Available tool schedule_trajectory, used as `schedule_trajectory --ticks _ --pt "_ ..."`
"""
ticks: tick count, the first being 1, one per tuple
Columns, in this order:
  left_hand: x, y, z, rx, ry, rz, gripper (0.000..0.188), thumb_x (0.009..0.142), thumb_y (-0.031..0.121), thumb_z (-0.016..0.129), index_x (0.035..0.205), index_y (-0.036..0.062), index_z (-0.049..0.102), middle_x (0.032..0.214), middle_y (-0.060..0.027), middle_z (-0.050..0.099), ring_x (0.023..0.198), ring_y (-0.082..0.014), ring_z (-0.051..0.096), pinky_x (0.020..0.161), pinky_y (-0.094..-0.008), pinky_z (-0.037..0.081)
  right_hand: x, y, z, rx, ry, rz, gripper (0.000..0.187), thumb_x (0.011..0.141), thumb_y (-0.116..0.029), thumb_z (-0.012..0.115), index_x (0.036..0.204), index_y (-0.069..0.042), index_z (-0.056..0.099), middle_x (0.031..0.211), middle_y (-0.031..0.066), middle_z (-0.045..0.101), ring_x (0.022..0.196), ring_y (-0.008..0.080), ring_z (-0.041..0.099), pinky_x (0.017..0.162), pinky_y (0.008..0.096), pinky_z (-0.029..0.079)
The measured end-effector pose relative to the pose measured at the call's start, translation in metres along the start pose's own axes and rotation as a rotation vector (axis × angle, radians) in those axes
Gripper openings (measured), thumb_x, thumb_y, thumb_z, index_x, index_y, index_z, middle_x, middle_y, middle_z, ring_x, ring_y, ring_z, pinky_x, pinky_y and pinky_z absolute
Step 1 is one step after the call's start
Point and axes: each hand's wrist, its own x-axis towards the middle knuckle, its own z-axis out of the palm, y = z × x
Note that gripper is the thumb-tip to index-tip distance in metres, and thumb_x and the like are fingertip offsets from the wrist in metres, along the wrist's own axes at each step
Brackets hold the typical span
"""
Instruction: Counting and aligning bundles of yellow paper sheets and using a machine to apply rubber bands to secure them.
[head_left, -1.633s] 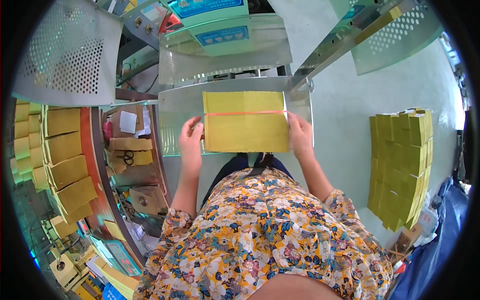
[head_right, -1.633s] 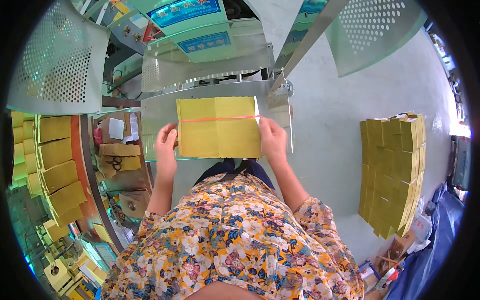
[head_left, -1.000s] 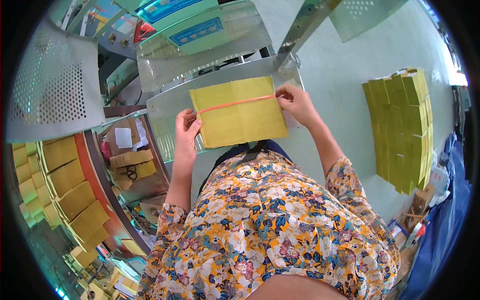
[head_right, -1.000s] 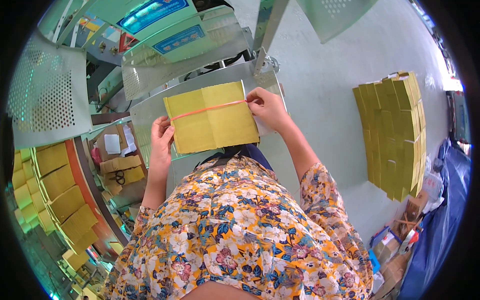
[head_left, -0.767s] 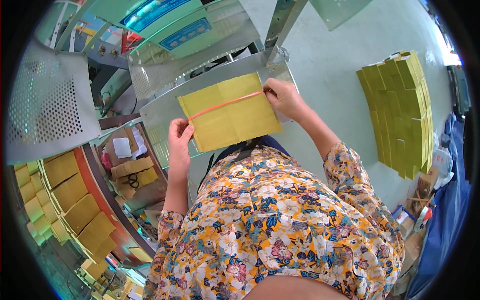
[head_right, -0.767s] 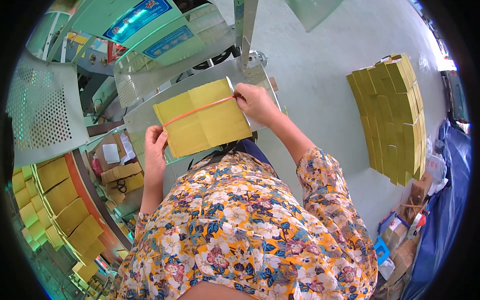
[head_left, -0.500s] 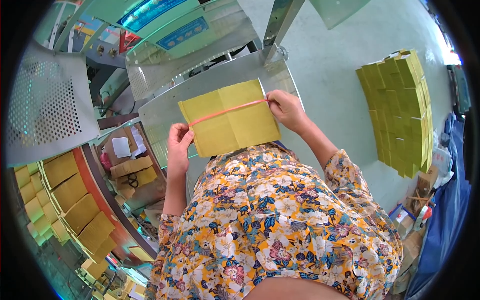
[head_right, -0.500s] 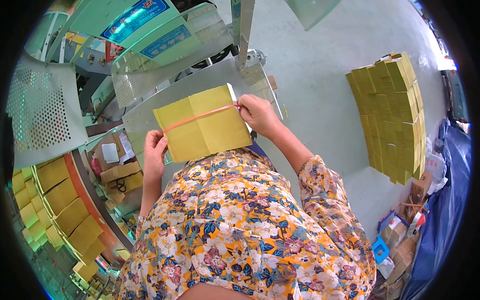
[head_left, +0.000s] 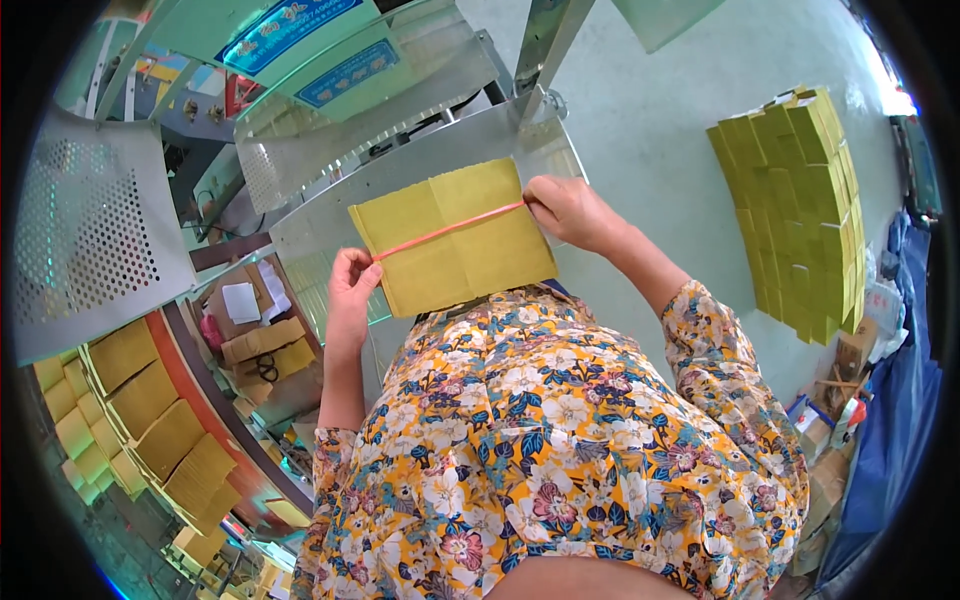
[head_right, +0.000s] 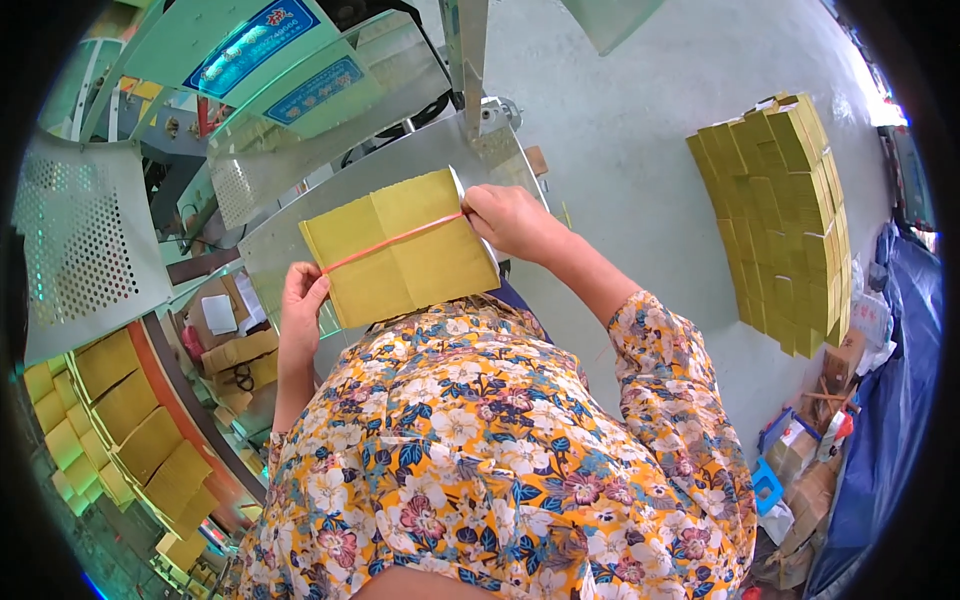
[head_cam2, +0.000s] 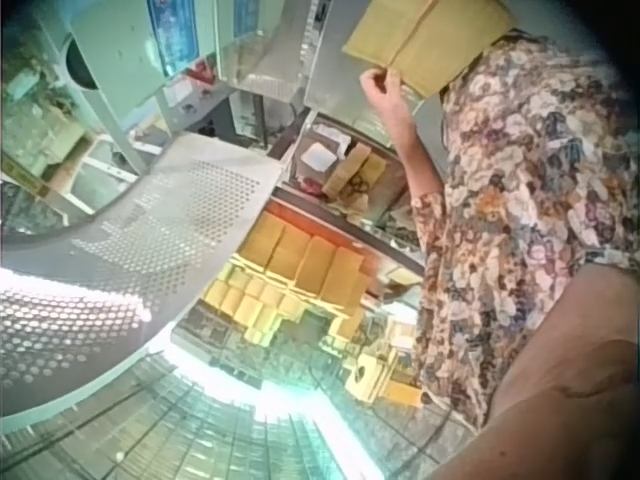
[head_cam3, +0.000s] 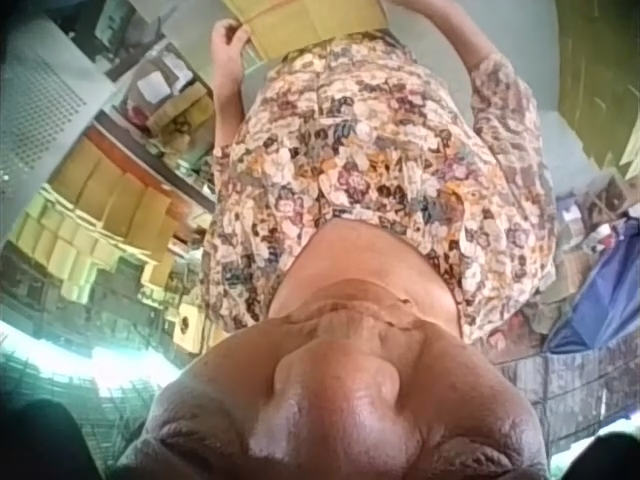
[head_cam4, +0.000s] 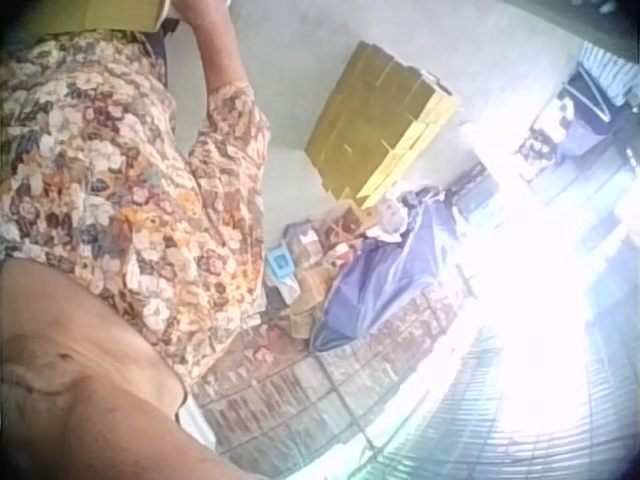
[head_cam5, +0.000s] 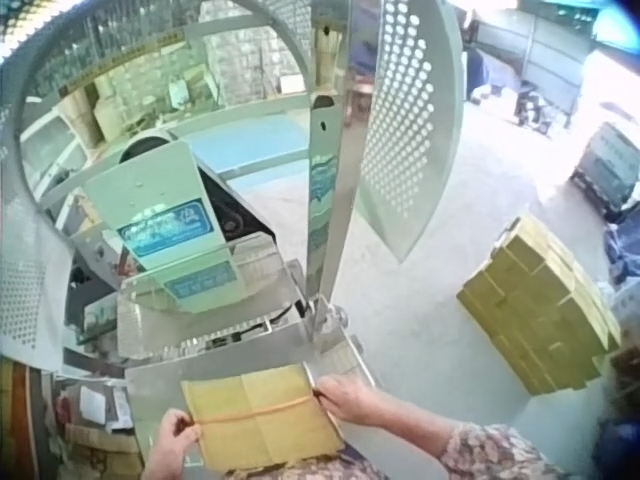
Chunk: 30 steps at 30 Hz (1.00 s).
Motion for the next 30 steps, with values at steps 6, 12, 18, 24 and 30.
schedule_trajectory --ticks 6,12,18,24,30 --pt "-0.004 -0.003 -0.002 0.020 -0.002 -0.003 0.013 0.089 0.006 0.063 0.093 0.0067 0.051 0.089 0.0015 0.049 0.085 -0.0085 0.049 0.078 -0.0248 0.043 -0.004 -0.005 0.004 0.000 0.052 -0.050 0.009 0.084 -0.005 0.059 0.088 -0.003 0.051 0.081 0.0163 0.060 0.073 0.0391 0.059 0.061 0.0459 0.049" --pt "-0.007 -0.002 -0.003 0.044 0.003 0.004 0.015 0.088 0.004 0.064 0.093 0.0068 0.050 0.091 0.0014 0.049 0.087 -0.0094 0.048 0.081 -0.0251 0.042 -0.017 -0.009 0.010 -0.055 0.133 -0.056 0.011 0.084 -0.004 0.060 0.089 -0.004 0.050 0.086 0.0156 0.060 0.072 0.0396 0.059 0.061 0.0457 0.049" --pt "0.004 0.003 -0.009 0.026 -0.034 -0.024 0.014 0.093 0.013 0.059 0.105 0.0055 0.055 0.103 -0.0018 0.056 0.099 -0.0117 0.052 0.088 -0.0282 0.043 -0.018 -0.006 0.004 -0.104 0.053 0.010 0.012 0.083 0.000 0.060 0.095 -0.002 0.057 0.090 0.0151 0.064 0.072 0.0319 0.065 0.062 0.0392 0.052" --pt "0.029 -0.006 -0.004 -0.397 0.165 -0.268 0.059 0.102 0.047 0.039 0.136 -0.0006 0.047 0.135 -0.0125 0.053 0.129 -0.0223 0.046 0.101 -0.0412 0.041 -0.028 0.021 0.001 0.531 0.009 0.673 0.020 0.095 -0.013 0.055 0.107 0.001 0.063 0.096 0.0055 0.067 0.085 0.0134 0.064 0.076 0.0272 0.053" --pt "0.044 0.000 0.034 -0.466 0.156 -0.383 0.063 0.102 0.054 0.036 0.134 0.0011 0.050 0.130 -0.0123 0.057 0.117 -0.0213 0.057 0.097 -0.0372 0.048 -0.010 -0.002 0.030 0.687 0.213 0.829 0.042 0.101 -0.034 0.046 0.116 0.002 0.063 0.105 0.0093 0.067 0.096 0.0147 0.061 0.085 0.0287 0.048"
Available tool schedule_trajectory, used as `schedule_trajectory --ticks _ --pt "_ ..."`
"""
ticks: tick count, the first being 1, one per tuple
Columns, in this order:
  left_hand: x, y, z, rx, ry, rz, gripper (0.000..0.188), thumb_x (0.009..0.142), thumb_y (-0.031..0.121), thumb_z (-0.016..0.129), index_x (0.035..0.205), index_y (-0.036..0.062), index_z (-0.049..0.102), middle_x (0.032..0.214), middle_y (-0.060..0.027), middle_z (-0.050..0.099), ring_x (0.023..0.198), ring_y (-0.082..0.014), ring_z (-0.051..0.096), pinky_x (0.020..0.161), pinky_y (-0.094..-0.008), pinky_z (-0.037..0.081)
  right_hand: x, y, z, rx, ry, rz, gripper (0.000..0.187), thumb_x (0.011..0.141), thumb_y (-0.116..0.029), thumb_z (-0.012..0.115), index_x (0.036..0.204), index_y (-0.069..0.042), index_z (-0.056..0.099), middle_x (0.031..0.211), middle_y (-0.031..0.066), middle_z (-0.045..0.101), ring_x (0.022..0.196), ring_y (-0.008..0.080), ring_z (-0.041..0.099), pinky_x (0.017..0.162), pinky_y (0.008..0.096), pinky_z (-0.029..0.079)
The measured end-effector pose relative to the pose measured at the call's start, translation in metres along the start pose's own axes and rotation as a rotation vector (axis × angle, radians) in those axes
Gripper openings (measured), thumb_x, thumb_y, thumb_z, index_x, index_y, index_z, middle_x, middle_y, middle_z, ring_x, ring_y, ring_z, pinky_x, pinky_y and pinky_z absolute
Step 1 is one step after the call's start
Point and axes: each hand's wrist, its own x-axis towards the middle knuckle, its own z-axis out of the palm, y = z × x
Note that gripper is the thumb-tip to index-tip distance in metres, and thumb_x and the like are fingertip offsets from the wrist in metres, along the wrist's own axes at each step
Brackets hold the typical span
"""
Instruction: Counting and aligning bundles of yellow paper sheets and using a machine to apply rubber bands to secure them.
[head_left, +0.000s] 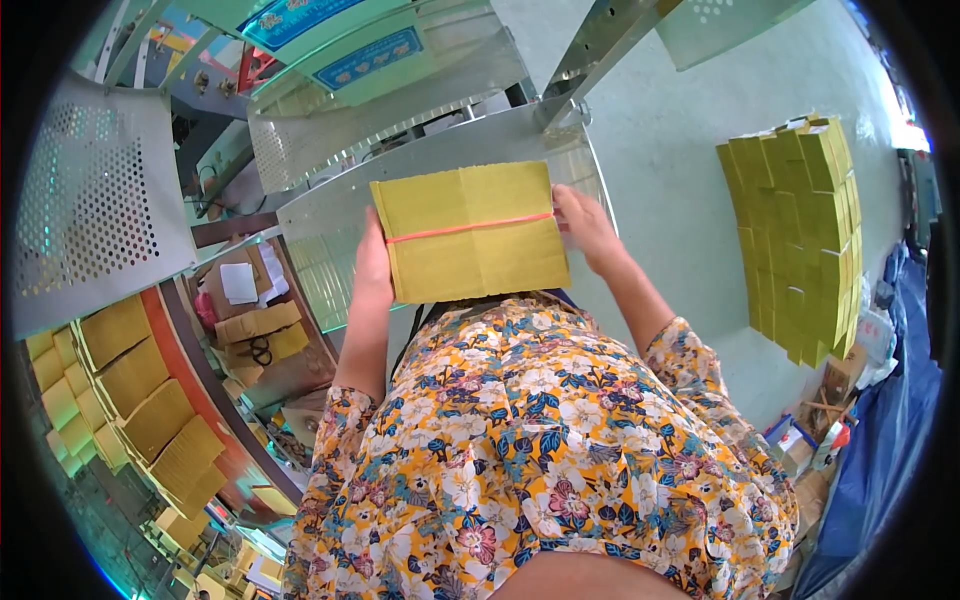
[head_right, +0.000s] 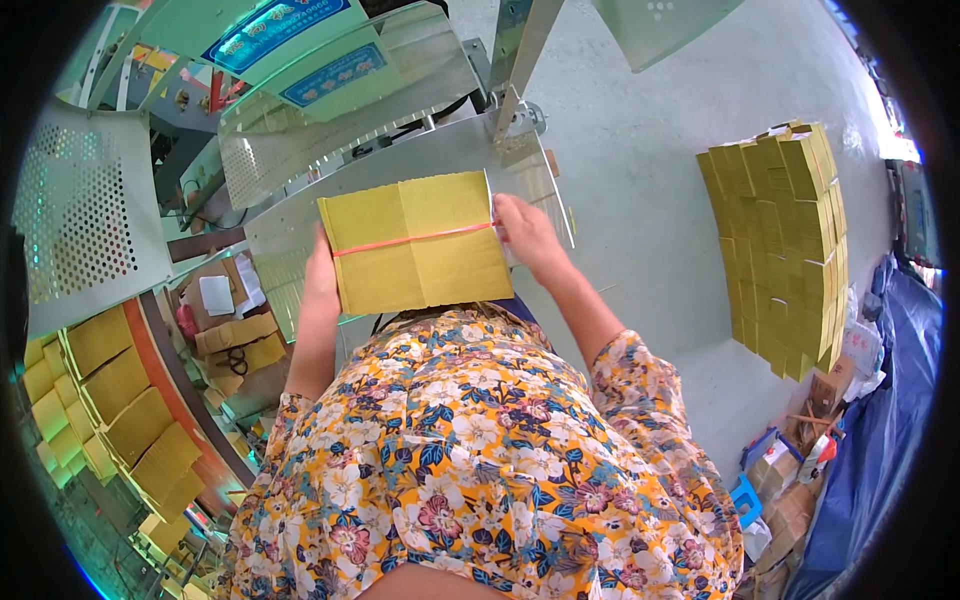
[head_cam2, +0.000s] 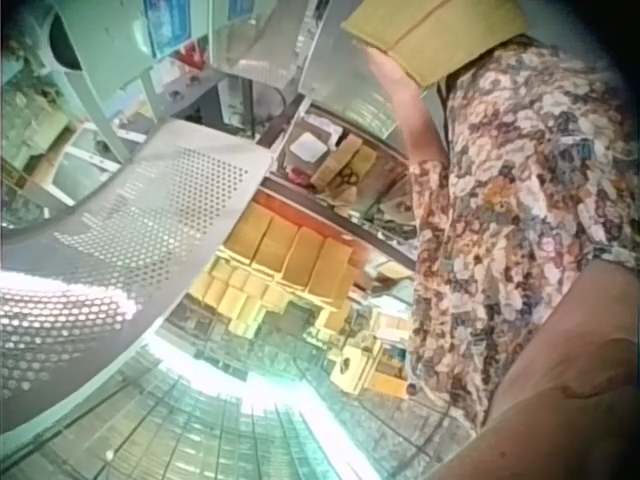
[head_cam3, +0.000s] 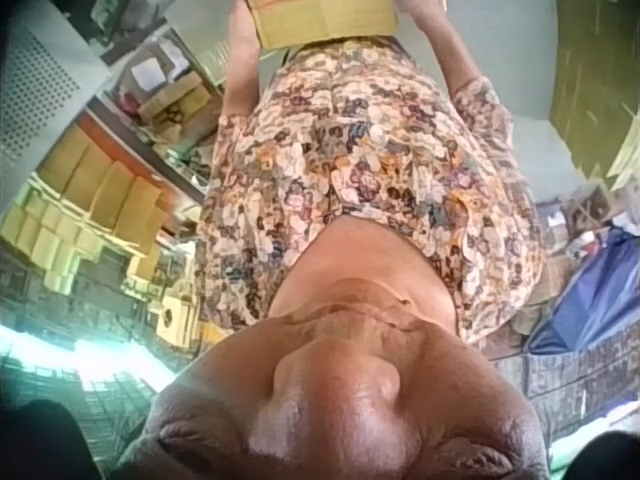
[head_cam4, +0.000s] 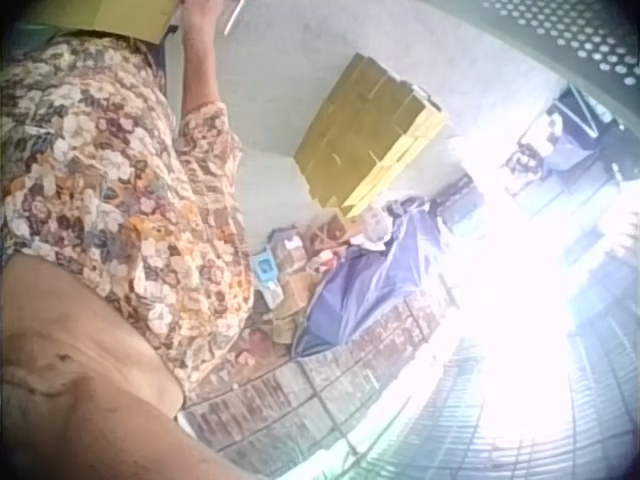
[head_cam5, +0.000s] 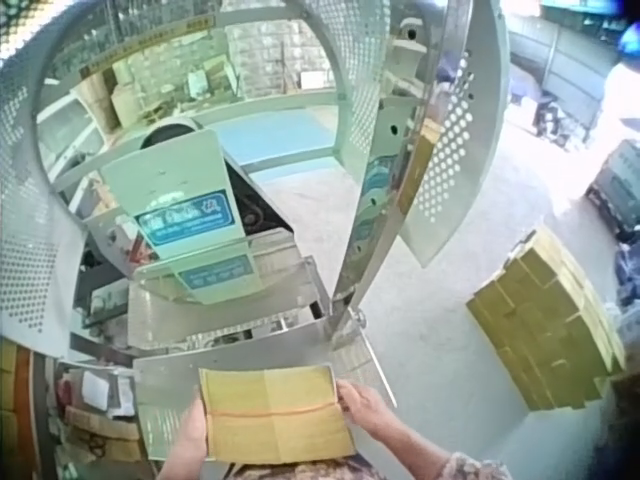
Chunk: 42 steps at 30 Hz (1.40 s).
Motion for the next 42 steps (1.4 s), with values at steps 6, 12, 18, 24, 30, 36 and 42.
schedule_trajectory --ticks 6,12,18,24,30,36,42 --pt "-0.001 0.001 0.018 -0.129 -0.022 -0.007 0.060 0.102 0.054 0.036 0.130 0.0025 0.053 0.123 -0.0109 0.061 0.107 -0.0211 0.062 0.091 -0.0356 0.052 0.002 -0.001 0.014 0.109 0.044 0.024 0.045 0.103 -0.034 0.043 0.126 0.002 0.059 0.116 0.0102 0.065 0.106 0.0163 0.059 0.093 0.0295 0.045" --pt "-0.031 0.027 0.033 -0.126 -0.075 0.259 0.063 0.103 0.055 0.034 0.134 0.0030 0.051 0.128 -0.0099 0.058 0.117 -0.0210 0.057 0.100 -0.0358 0.046 -0.009 -0.050 0.011 0.208 -0.001 -0.441 0.043 0.105 -0.025 0.038 0.135 0.002 0.051 0.134 0.0111 0.055 0.124 0.0172 0.050 0.106 0.0293 0.036" --pt "-0.039 0.027 0.040 -0.053 -0.168 0.551 0.063 0.105 0.049 0.027 0.144 0.0013 0.039 0.146 -0.0105 0.045 0.135 -0.0211 0.040 0.115 -0.0380 0.027 0.007 -0.038 0.008 0.353 -0.016 -0.553 0.042 0.105 -0.022 0.037 0.137 0.002 0.049 0.137 0.0112 0.054 0.127 0.0188 0.048 0.109 0.0322 0.034" --pt "-0.017 0.045 0.041 0.315 -0.242 0.485 0.064 0.105 0.041 0.036 0.152 -0.0001 0.023 0.156 -0.0129 0.030 0.145 -0.0226 0.026 0.118 -0.0349 0.018 0.029 -0.042 0.002 0.311 0.065 -0.426 0.044 0.104 -0.023 0.043 0.139 0.002 0.047 0.138 0.0120 0.053 0.129 0.0192 0.047 0.110 0.0324 0.034" --pt "0.008 0.063 0.059 0.578 -0.050 0.663 0.062 0.104 0.037 0.039 0.152 0.0001 0.025 0.155 -0.0171 0.029 0.143 -0.0289 0.027 0.117 -0.0390 0.021 0.033 -0.085 -0.005 -0.077 0.202 -0.683 0.045 0.101 -0.024 0.047 0.141 -0.005 0.047 0.143 0.0120 0.049 0.136 0.0252 0.041 0.113 0.0343 0.030" --pt "0.024 0.057 0.074 1.145 0.192 1.025 0.066 0.102 0.039 0.043 0.151 -0.0011 0.024 0.157 -0.0249 0.022 0.146 -0.0402 0.020 0.118 -0.0442 0.018 0.041 -0.096 0.015 -0.693 0.264 -0.878 0.050 0.095 -0.026 0.052 0.142 -0.008 0.046 0.150 0.0137 0.040 0.140 0.0330 0.034 0.115 0.0403 0.028" --pt "0.028 0.072 0.063 1.075 0.114 1.003 0.070 0.100 0.047 0.045 0.153 0.0054 0.026 0.159 -0.0225 0.017 0.146 -0.0388 0.020 0.117 -0.0483 0.020 0.045 -0.092 0.012 -0.787 0.137 -0.851 0.052 0.095 -0.027 0.053 0.142 -0.009 0.044 0.152 0.0136 0.038 0.142 0.0312 0.032 0.115 0.0428 0.028"
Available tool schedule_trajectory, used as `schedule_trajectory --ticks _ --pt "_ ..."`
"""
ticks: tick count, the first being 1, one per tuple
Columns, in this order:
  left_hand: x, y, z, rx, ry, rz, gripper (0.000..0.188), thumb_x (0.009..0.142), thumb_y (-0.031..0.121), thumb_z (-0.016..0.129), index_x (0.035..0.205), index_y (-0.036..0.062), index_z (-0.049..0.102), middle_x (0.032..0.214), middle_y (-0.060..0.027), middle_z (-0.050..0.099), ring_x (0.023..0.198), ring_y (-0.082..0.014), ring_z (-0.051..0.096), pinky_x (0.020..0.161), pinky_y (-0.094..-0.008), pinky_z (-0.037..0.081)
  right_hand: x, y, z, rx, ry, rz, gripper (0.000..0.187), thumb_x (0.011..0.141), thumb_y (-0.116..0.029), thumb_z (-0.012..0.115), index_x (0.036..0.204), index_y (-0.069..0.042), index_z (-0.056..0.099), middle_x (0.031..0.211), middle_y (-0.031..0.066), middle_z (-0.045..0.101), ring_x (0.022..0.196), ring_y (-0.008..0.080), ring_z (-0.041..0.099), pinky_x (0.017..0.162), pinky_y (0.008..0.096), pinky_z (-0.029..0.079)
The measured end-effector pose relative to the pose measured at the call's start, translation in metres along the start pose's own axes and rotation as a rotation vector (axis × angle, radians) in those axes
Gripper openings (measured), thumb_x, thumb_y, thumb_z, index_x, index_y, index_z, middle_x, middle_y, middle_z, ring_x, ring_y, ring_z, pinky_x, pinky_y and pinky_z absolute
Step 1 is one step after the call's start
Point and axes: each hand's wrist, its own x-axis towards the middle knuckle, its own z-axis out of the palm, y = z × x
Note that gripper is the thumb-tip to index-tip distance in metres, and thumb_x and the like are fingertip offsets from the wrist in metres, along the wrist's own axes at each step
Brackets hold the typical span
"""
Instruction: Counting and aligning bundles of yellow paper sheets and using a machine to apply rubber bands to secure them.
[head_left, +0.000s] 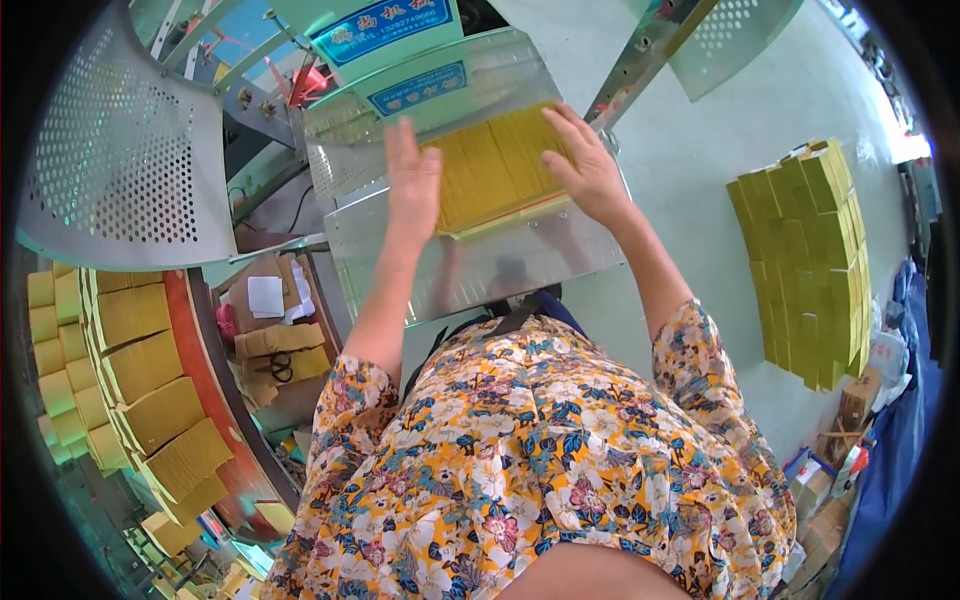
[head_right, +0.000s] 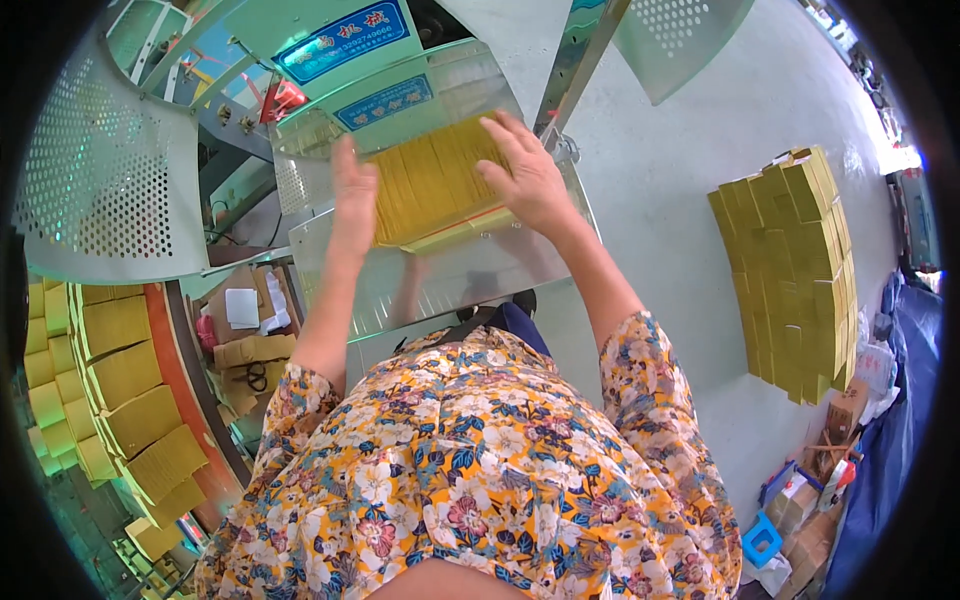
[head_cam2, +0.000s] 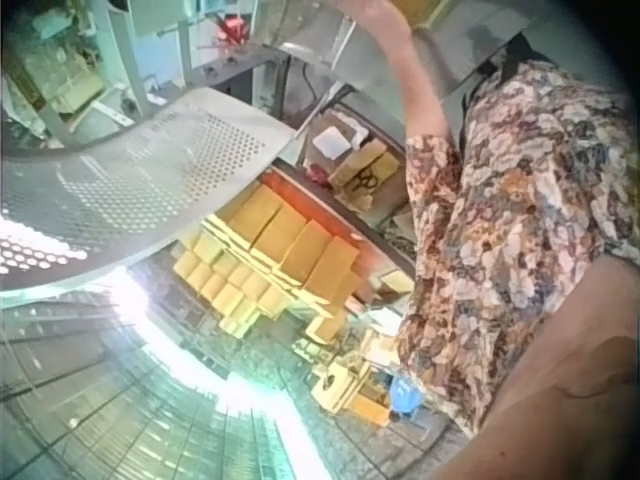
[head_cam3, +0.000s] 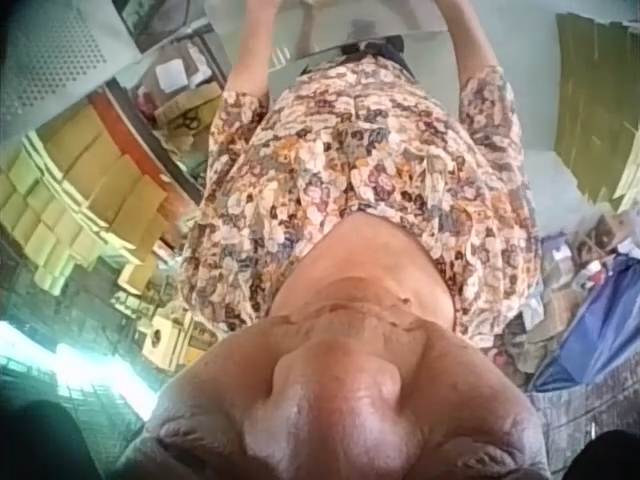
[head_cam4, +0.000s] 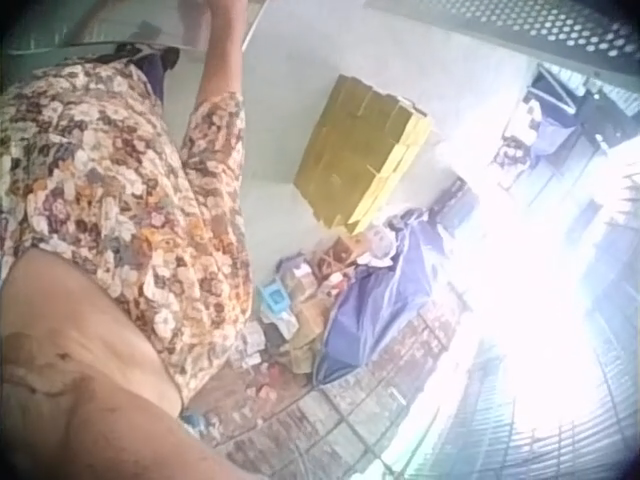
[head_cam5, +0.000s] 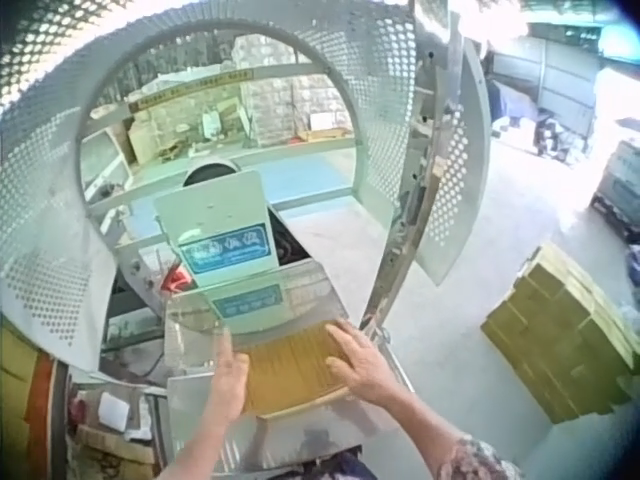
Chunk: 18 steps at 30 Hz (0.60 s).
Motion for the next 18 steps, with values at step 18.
schedule_trajectory --ticks 18 --pt "-0.007 0.003 0.013 -0.827 -0.024 -0.353 0.066 0.104 0.039 0.043 0.154 0.0064 0.016 0.158 -0.0117 0.021 0.142 -0.0272 0.029 0.117 -0.0375 0.023 -0.034 0.030 0.069 1.320 0.275 0.587 0.050 0.103 -0.039 0.042 0.137 -0.004 0.052 0.136 0.0052 0.054 0.127 0.0156 0.046 0.107 0.0313 0.033"
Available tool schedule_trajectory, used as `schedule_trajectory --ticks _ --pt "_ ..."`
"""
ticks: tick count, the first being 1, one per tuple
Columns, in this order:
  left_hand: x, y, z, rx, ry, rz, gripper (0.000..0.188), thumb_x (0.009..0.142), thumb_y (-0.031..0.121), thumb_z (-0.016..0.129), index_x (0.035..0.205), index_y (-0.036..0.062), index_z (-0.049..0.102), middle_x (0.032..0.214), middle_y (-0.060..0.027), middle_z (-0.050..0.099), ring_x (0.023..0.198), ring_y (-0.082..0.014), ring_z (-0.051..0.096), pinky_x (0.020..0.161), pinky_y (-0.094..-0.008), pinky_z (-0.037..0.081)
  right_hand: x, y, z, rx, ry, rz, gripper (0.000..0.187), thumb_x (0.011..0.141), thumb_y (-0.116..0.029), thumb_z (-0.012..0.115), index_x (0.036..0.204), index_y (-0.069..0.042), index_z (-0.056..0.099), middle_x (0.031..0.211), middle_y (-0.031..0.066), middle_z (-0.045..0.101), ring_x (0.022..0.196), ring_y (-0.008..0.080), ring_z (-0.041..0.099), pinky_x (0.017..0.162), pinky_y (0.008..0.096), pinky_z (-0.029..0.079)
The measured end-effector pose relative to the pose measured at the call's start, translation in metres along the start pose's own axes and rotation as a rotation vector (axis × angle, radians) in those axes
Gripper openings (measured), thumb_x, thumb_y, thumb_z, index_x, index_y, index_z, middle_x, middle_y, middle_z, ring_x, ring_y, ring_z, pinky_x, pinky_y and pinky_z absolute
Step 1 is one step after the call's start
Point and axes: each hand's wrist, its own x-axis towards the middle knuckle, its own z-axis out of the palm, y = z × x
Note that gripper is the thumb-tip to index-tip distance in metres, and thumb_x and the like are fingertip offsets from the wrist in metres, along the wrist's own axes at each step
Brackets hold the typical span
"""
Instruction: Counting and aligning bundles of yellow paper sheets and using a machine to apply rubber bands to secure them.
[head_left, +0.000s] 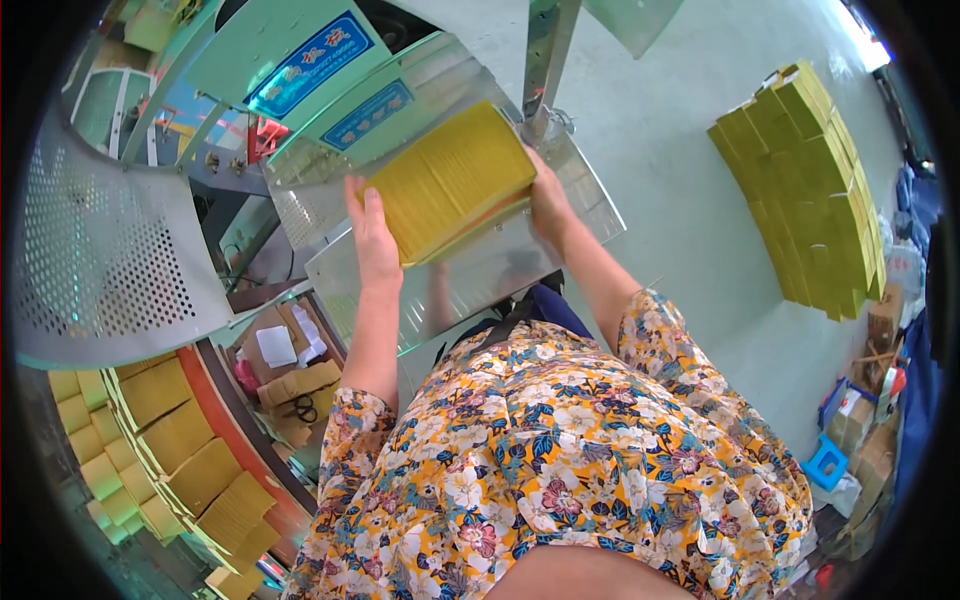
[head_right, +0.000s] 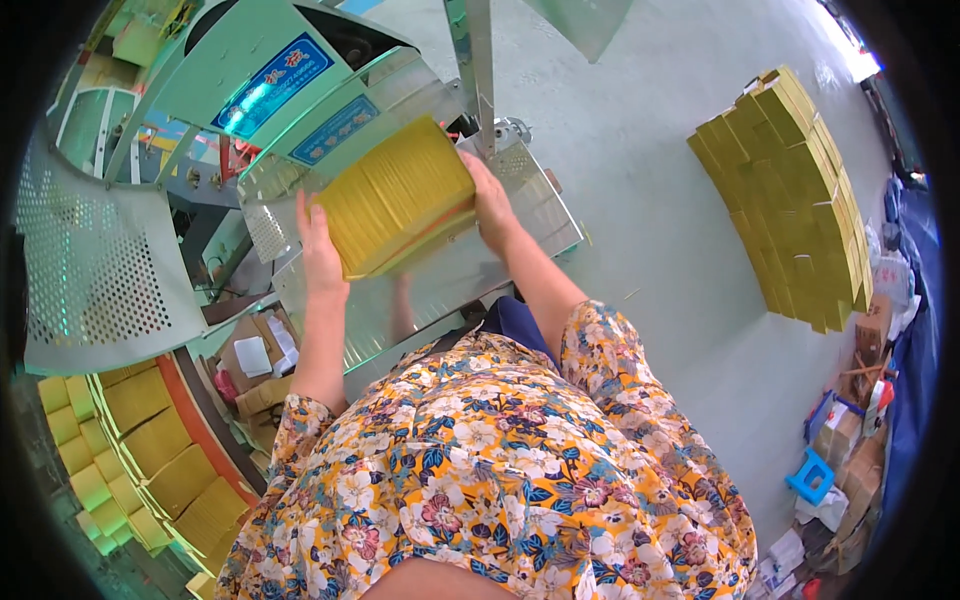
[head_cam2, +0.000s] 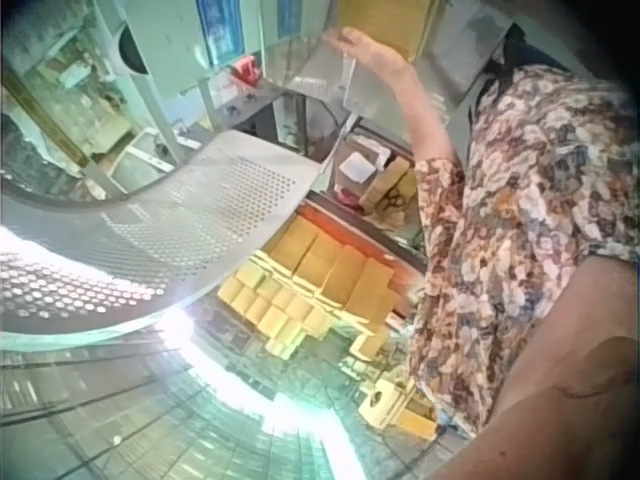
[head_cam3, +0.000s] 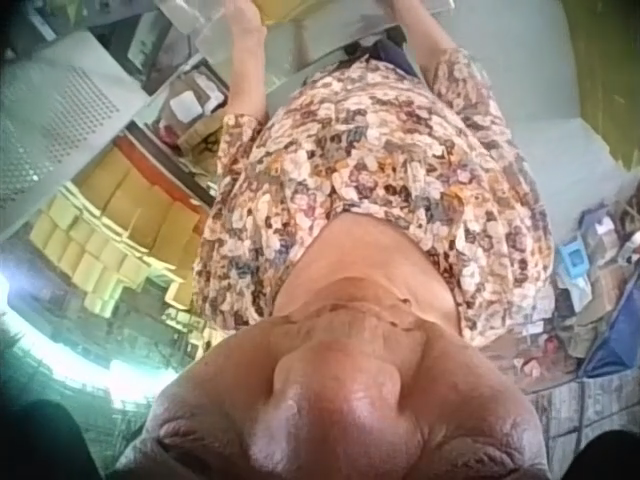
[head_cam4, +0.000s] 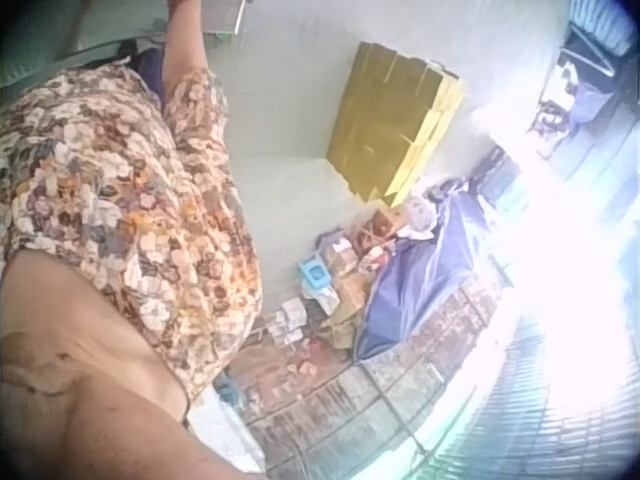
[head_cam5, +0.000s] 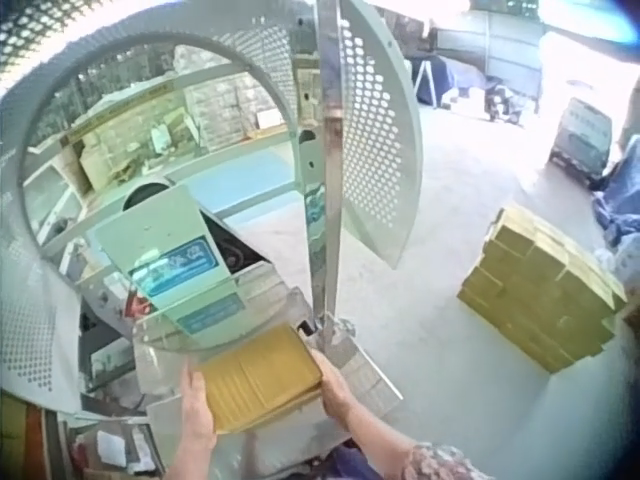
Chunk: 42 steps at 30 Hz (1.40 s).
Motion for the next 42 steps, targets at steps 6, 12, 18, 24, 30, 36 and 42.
schedule_trajectory --ticks 6,12,18,24,30,36,42 --pt "-0.006 0.004 -0.019 0.005 -0.038 -0.057 0.065 0.104 0.030 0.044 0.155 0.0060 0.013 0.160 -0.0132 0.015 0.146 -0.0273 0.020 0.118 -0.0392 0.020 -0.024 0.003 -0.001 0.046 -0.027 0.050 0.049 0.101 -0.038 0.044 0.137 -0.006 0.052 0.135 0.0052 0.054 0.126 0.0165 0.047 0.106 0.0325 0.034" --pt "-0.004 0.015 -0.030 0.741 0.085 0.428 0.062 0.103 0.033 0.044 0.155 0.0114 0.018 0.158 -0.0172 0.025 0.144 -0.0316 0.026 0.116 -0.0431 0.024 0.008 -0.016 -0.061 -0.217 0.024 0.167 0.045 0.103 -0.035 0.044 0.133 -0.003 0.055 0.133 0.0052 0.057 0.117 0.0173 0.053 0.100 0.0325 0.040" --pt "-0.023 0.031 0.020 1.286 -0.170 0.566 0.058 0.098 0.045 0.048 0.146 0.0129 0.044 0.155 -0.0182 0.030 0.144 -0.0434 0.019 0.115 -0.0579 0.018 -0.018 -0.001 -0.031 -0.349 -0.075 0.056 0.046 0.101 -0.035 0.045 0.133 -0.004 0.056 0.128 0.0068 0.060 0.119 0.0157 0.051 0.101 0.0301 0.039" --pt "-0.017 0.028 0.011 1.300 -0.179 0.520 0.061 0.098 0.053 0.043 0.147 0.0173 0.043 0.157 -0.0147 0.030 0.145 -0.0408 0.019 0.114 -0.0617 0.016 0.003 0.002 -0.051 0.019 -0.090 0.216 0.043 0.103 -0.030 0.043 0.131 0.000 0.056 0.129 0.0083 0.059 0.118 0.0179 0.055 0.102 0.0301 0.040" --pt "-0.016 0.069 0.033 1.334 -0.211 0.740 0.063 0.095 0.054 0.047 0.149 0.0202 0.041 0.158 -0.0121 0.027 0.146 -0.0394 0.019 0.116 -0.0604 0.012 0.013 -0.015 -0.078 -0.190 0.091 0.234 0.042 0.102 -0.034 0.046 0.124 -0.002 0.061 0.116 0.0062 0.065 0.105 0.0167 0.059 0.092 0.0310 0.047" --pt "-0.010 0.041 0.095 1.462 -0.472 0.792 0.064 0.093 0.055 0.049 0.147 0.0209 0.042 0.156 -0.0100 0.032 0.144 -0.0323 0.027 0.117 -0.0579 0.014 -0.007 0.006 -0.043 -0.343 0.012 0.121 0.041 0.099 -0.030 0.047 0.124 -0.002 0.063 0.118 0.0078 0.066 0.105 0.0183 0.060 0.093 0.0301 0.044" --pt "-0.003 0.033 0.090 1.484 -0.480 0.794 0.064 0.095 0.059 0.041 0.148 0.0215 0.041 0.157 -0.0086 0.029 0.145 -0.0319 0.026 0.117 -0.0570 0.014 -0.001 0.006 -0.050 -0.060 -0.004 0.228 0.040 0.098 -0.032 0.048 0.117 -0.001 0.066 0.114 0.0072 0.066 0.105 0.0170 0.059 0.092 0.0298 0.045"
